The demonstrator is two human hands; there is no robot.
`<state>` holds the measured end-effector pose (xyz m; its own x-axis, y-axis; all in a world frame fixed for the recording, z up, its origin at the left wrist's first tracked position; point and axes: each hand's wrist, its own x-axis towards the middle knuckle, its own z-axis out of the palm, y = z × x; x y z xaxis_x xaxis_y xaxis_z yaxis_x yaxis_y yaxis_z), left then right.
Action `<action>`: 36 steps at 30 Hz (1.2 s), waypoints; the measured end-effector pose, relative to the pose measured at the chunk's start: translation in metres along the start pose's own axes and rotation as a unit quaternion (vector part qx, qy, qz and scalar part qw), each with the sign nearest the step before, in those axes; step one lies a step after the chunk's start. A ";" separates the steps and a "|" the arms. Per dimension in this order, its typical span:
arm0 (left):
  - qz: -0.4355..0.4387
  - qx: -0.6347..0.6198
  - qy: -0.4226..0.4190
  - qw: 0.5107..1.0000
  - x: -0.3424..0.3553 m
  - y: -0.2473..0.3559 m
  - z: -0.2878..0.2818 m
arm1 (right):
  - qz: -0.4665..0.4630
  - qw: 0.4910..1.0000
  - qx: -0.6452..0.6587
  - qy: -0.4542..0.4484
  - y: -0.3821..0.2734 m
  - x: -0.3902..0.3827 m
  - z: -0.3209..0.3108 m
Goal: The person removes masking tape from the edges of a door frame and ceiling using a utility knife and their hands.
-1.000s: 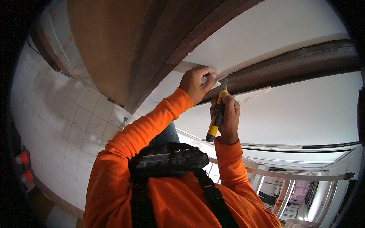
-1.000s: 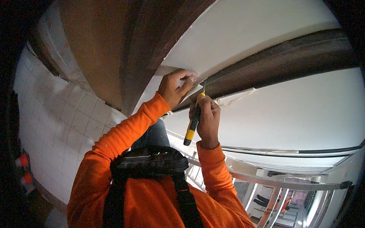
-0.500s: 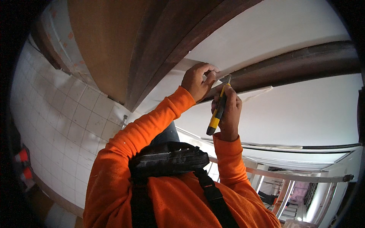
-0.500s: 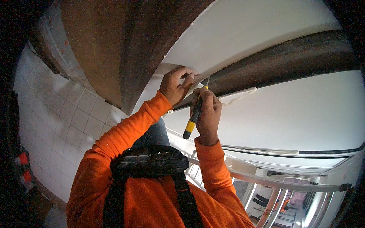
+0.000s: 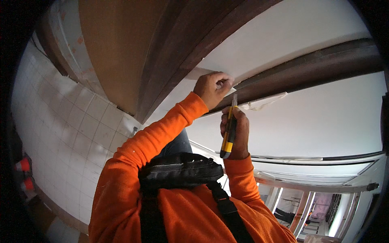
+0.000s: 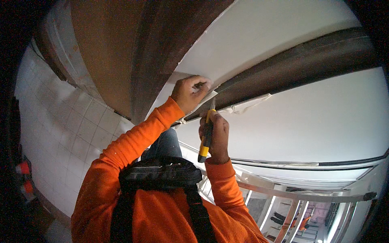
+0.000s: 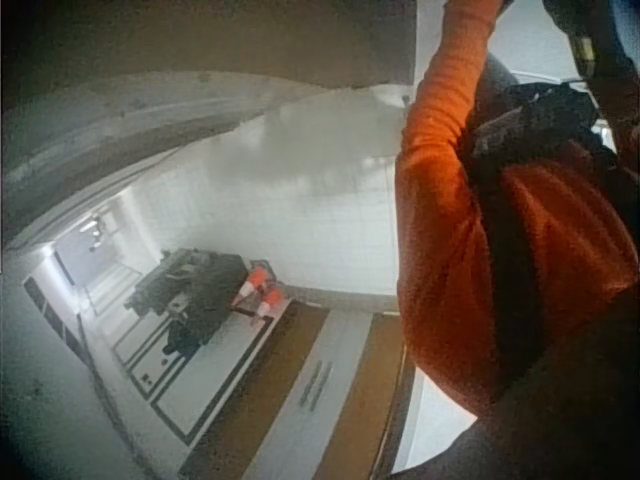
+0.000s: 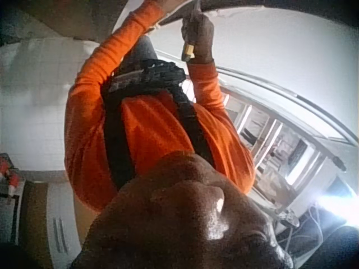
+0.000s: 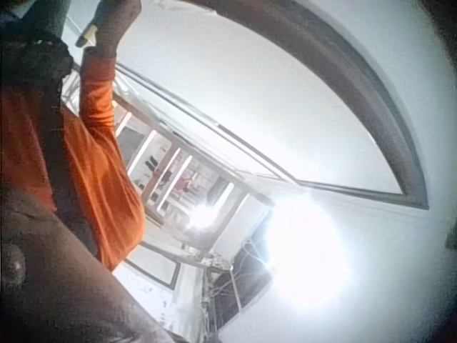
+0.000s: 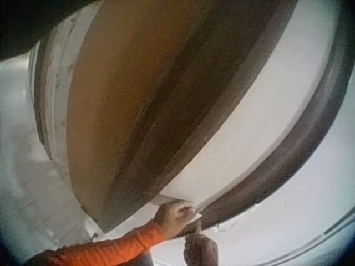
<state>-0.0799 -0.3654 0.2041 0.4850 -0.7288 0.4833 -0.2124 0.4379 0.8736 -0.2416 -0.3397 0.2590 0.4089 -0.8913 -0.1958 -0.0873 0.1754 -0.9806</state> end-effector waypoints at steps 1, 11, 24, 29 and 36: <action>-0.005 0.001 -0.011 1.000 0.001 0.009 0.002 | -0.010 1.000 -0.010 -0.021 -0.005 -0.002 -0.006; -0.012 0.128 0.013 0.992 0.011 0.023 0.019 | 0.016 0.998 0.043 -0.052 0.006 -0.018 -0.025; 0.123 0.208 0.104 0.965 0.008 0.011 0.032 | 0.016 0.998 0.051 -0.042 0.003 -0.028 -0.030; 0.159 0.258 0.178 0.936 0.012 -0.004 0.015 | 0.022 0.998 0.055 -0.024 0.008 -0.025 -0.030; 0.142 0.156 0.067 0.975 0.001 -0.012 0.001 | -0.043 0.997 -0.036 -0.056 0.000 0.004 -0.017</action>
<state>-0.0781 -0.3721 0.1938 0.4717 -0.5167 0.7145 -0.5921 0.4149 0.6909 -0.2554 -0.3505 0.2587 0.5158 -0.8491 -0.1142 -0.1109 0.0660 -0.9916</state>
